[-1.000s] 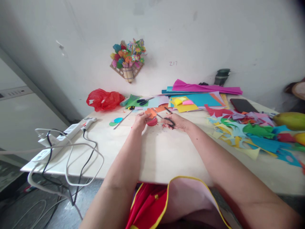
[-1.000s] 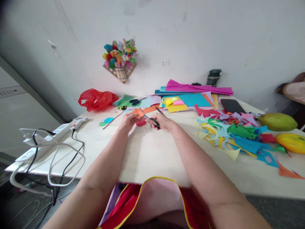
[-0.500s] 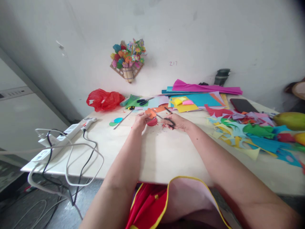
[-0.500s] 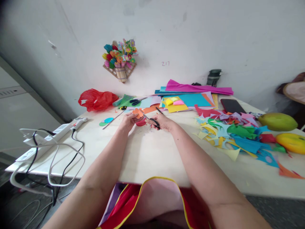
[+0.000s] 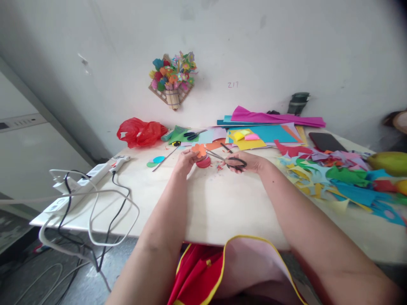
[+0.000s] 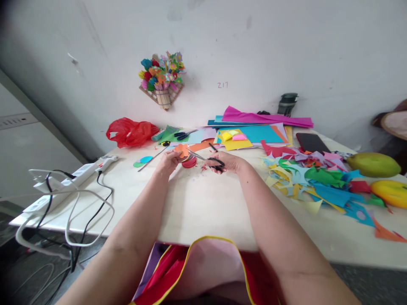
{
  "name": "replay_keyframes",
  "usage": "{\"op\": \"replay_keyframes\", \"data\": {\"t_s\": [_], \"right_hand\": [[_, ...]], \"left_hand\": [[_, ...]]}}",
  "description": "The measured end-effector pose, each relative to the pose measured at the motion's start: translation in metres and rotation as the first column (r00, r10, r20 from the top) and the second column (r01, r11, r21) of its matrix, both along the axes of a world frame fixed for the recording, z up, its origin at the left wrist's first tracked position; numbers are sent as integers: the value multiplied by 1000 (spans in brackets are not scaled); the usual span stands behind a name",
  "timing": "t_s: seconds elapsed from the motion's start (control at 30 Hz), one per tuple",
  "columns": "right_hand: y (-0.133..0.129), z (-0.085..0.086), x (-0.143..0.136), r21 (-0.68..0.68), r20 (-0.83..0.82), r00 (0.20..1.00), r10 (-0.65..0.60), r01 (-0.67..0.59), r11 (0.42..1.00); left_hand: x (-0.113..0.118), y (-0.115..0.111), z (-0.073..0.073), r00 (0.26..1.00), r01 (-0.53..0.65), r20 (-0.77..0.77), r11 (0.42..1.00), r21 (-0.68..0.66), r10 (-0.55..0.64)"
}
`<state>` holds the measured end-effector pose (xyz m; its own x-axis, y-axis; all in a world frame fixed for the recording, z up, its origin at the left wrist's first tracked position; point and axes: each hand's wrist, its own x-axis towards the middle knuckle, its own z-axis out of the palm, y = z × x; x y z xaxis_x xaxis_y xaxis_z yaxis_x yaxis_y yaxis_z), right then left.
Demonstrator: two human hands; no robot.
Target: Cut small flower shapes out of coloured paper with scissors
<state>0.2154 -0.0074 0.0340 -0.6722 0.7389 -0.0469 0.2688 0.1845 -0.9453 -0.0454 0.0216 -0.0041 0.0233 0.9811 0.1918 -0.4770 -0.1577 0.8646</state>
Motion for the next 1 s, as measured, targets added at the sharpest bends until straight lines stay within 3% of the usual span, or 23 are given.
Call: {"op": "replay_keyframes", "data": {"t_s": [0.5,1.0], "right_hand": [[4,6,18,-166,152,987,42,-16,986],[-9,16,12,-66,285,958,19,0,998]], "left_hand": [[-7,-2,-1,963,215,-163,977,-4,-213],[-3,-9,3,915,322,-237,945,-64,-327]]}}
